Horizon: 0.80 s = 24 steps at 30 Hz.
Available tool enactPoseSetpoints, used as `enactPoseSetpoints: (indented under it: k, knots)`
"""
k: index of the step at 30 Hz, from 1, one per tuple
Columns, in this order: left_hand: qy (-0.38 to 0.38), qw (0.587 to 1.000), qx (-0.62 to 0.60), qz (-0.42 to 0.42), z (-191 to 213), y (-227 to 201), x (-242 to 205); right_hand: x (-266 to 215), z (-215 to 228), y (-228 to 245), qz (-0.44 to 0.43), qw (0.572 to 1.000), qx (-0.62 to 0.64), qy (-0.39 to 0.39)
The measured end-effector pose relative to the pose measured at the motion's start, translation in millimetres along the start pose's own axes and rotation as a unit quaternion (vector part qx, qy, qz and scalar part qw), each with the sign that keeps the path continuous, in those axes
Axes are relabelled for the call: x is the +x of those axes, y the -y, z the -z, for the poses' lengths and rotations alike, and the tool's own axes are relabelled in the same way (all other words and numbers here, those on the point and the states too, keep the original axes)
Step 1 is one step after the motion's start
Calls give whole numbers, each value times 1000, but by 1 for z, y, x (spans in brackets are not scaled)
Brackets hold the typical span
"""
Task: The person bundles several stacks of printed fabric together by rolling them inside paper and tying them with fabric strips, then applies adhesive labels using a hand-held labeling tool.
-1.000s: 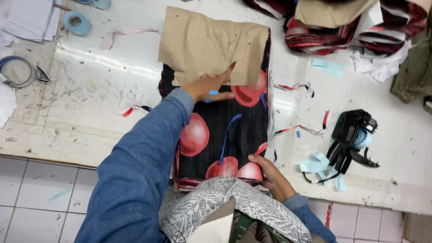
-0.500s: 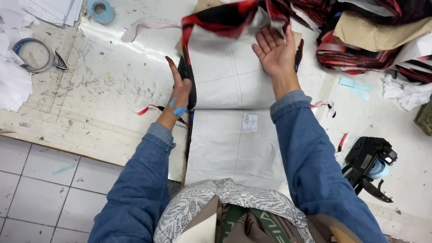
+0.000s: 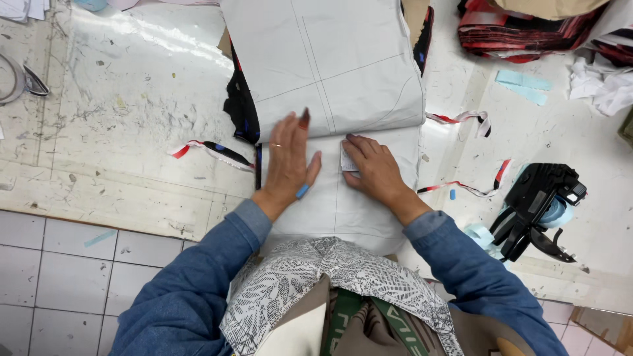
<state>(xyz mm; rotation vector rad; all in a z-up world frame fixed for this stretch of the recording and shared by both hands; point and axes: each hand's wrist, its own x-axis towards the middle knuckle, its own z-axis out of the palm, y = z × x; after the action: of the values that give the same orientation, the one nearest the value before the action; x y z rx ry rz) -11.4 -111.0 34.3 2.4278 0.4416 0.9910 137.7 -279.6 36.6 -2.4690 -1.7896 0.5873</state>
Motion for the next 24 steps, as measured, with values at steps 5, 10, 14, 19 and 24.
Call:
enactPoseSetpoints:
  k: [5,10,14,19,24]
  knots:
    - [236,968,-71,46,-17,-32,-59,13,-36,-16,71,962,-116,-238]
    - [282,959,16,-12,-14,-26,-68,8,-8,-42,-168,887,334,-272]
    - [255,965,-52,17,-8,-24,-64,-26,14,-127,-245,771,390,-440]
    - [126,983,-31,132,32,17,-81,-102,39,-131,-325,850,231,-343]
    - [166,948,-27,272,66,-12,-68,-137,14,-44,-399,811,416,-98]
